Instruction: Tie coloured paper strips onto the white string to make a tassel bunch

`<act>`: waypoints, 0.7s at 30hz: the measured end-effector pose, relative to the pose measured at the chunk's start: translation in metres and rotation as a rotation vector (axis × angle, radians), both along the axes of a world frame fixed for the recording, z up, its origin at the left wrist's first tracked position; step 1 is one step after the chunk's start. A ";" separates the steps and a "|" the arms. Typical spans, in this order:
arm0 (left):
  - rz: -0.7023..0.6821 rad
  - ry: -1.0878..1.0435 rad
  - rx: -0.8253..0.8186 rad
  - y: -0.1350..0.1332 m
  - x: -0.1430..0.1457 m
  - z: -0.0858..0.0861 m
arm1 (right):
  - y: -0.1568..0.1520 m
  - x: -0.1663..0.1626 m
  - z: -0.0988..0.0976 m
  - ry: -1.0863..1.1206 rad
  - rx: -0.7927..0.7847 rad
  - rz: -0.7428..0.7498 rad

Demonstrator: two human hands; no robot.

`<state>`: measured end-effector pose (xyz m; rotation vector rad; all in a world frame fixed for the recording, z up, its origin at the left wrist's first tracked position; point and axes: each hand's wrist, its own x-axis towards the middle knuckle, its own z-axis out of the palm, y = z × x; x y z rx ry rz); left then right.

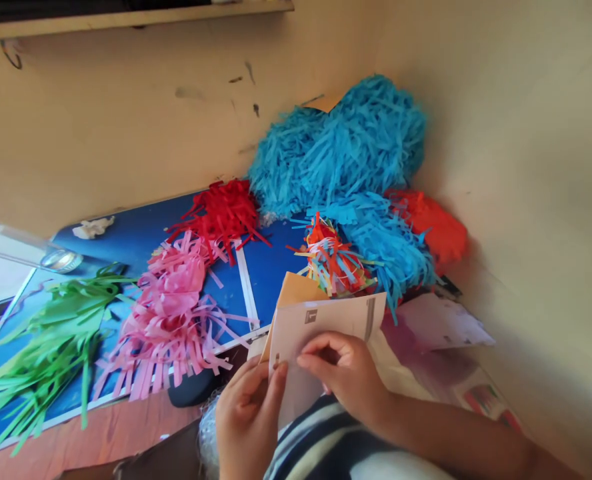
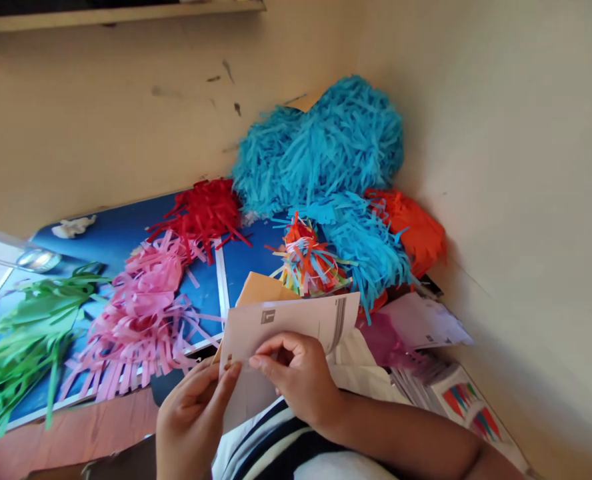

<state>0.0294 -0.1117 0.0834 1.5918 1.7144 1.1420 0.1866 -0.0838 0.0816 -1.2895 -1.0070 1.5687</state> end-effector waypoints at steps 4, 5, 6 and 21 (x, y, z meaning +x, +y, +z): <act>0.032 0.019 -0.002 -0.003 0.000 -0.003 | 0.000 -0.002 -0.003 -0.005 0.052 -0.014; 0.047 0.030 0.004 -0.003 -0.001 -0.004 | -0.001 -0.002 -0.003 -0.010 0.069 -0.019; 0.059 0.039 0.010 -0.004 -0.001 -0.005 | -0.001 -0.002 -0.004 -0.020 0.090 -0.027; 0.017 0.057 0.040 -0.002 0.005 0.009 | 0.001 -0.002 -0.003 -0.250 0.286 -0.015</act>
